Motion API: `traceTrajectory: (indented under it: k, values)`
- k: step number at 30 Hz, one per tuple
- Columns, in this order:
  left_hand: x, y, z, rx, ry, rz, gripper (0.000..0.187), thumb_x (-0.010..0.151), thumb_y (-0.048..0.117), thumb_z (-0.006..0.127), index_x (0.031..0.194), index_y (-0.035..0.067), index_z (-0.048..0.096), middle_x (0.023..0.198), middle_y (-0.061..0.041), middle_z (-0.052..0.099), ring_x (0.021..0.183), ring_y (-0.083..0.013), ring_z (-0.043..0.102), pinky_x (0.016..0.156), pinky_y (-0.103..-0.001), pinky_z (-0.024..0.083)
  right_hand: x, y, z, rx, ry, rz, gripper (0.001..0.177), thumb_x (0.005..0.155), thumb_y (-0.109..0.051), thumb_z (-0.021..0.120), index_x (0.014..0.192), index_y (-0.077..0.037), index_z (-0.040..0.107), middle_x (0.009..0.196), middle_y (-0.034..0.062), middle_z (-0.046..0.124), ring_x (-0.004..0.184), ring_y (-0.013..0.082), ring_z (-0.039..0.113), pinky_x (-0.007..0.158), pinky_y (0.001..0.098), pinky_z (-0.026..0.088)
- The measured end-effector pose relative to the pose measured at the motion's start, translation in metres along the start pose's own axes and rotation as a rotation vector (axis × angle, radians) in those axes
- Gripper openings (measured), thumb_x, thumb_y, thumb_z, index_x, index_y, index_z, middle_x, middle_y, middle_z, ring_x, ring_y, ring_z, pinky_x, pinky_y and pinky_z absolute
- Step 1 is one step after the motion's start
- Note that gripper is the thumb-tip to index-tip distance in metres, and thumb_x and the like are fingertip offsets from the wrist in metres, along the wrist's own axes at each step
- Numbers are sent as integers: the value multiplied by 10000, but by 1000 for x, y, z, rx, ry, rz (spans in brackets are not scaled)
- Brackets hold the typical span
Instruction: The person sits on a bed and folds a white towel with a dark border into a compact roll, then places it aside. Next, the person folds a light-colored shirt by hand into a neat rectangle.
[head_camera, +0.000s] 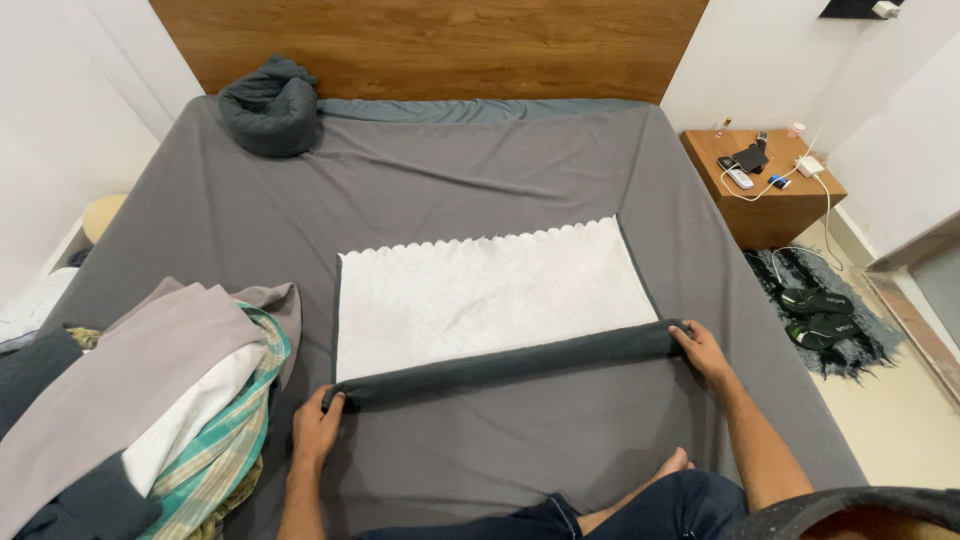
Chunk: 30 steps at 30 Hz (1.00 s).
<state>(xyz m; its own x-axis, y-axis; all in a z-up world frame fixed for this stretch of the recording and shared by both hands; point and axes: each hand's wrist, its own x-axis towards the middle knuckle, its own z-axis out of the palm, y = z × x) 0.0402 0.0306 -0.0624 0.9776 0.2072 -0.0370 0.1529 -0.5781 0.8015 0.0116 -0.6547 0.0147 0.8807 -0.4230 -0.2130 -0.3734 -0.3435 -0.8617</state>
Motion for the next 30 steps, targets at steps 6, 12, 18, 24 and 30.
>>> traceTrajectory:
  k: [6, 12, 18, 24, 30]
  values:
    - [30, -13, 21, 88, 117, -105, 516, 999, 495, 594, 1215, 32, 667, 993, -280, 729, 961, -462, 702, 840, -515, 534, 18, -1, 15, -624, 243, -70, 579, 975, -581, 553, 1219, -63, 642, 1103, 173, 712, 1046, 350, 658, 857, 472, 491]
    - [36, 8, 27, 312, 212, -171, 506, 982, 540, 583, 1180, 86, 687, 1050, -208, 751, 980, -424, 709, 819, -520, 548, 26, 10, 28, -820, 300, -52, 589, 1019, -618, 462, 1166, -76, 641, 989, 213, 747, 1001, 407, 690, 854, 517, 530]
    - [24, 34, 41, 551, 401, -57, 447, 1000, 434, 602, 1306, 108, 601, 1306, -125, 644, 1127, -346, 652, 881, -517, 518, 26, 19, 36, -857, 360, -155, 603, 1064, -602, 399, 1120, -47, 626, 1141, 189, 717, 1020, 393, 682, 853, 506, 546]
    - [1, 61, 54, 714, 134, 658, 586, 980, 485, 505, 1487, 192, 487, 1520, -82, 487, 1422, -294, 420, 1189, -585, 277, 22, 10, 63, -1020, 407, -76, 864, 985, -709, 334, 1415, 24, 489, 1565, 231, 346, 1447, 399, 349, 1086, 710, 257]
    - [-15, 92, 61, 826, -220, 394, 707, 925, 696, 457, 1562, 440, 291, 1682, -62, 161, 1532, -368, 127, 1197, -629, 155, -45, -34, 201, -1126, -485, -646, 1044, 909, -806, 302, 1644, -112, 44, 1706, 135, -83, 1565, 332, -86, 1145, 760, -19]
